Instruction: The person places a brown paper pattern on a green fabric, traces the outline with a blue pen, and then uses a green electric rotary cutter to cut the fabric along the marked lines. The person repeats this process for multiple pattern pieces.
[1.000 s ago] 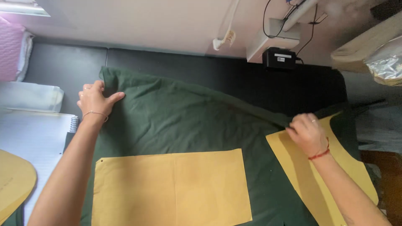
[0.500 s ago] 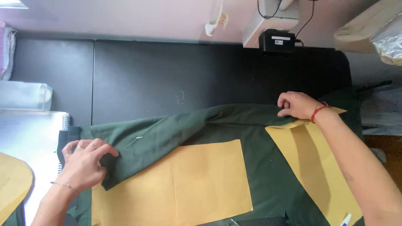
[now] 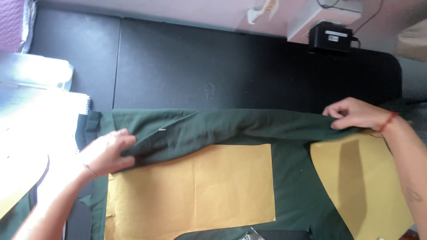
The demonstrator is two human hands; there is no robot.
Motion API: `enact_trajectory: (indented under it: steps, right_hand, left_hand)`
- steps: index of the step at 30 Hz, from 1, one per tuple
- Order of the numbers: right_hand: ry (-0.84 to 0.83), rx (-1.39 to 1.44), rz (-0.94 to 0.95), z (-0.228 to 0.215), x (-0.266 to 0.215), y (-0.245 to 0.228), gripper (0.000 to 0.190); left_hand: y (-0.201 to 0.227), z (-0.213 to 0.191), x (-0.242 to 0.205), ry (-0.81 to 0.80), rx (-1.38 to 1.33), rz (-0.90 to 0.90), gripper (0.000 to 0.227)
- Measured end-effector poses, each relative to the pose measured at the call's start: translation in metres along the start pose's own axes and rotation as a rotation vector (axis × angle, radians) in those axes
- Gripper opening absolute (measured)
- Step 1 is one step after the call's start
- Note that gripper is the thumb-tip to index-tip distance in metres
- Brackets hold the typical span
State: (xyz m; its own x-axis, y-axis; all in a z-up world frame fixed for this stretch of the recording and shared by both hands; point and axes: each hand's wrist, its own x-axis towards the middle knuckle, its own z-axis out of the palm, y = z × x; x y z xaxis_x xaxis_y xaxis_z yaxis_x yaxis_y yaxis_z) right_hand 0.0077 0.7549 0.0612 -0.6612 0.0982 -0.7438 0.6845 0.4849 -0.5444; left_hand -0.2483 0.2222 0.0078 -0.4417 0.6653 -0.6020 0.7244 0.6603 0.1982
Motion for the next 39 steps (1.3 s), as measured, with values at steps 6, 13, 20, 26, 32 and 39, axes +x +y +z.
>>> enact_trajectory:
  steps: [6,13,20,26,32,39]
  right_hand:
    - [0.159,0.186,-0.023,-0.004,-0.008,0.002,0.023]
    - [0.843,-0.584,-0.545,0.037,-0.039,-0.01,0.012]
    - [0.353,-0.519,-0.534,0.085,-0.047,0.023,0.012]
    - [0.535,-0.444,-0.285,0.041,-0.023,0.037,0.018]
    - [0.192,-0.346,0.085,0.018,0.009,0.021,0.04]
    - [0.2,-0.456,0.019,0.008,0.024,0.028,0.005]
  left_hand:
    - [-0.004,-0.078,-0.006,0.382,-0.228,0.201,0.015]
    - [-0.012,-0.089,-0.021,0.517,-0.556,0.366,0.017]
    - [-0.026,0.04,-0.029,0.013,0.088,0.207,0.02]
    - [-0.012,0.065,-0.041,-0.034,0.265,0.153,0.023]
    - [-0.008,0.055,-0.047,-0.023,0.211,0.182,0.025]
    - [-0.029,0.044,-0.044,0.029,0.033,0.115,0.02]
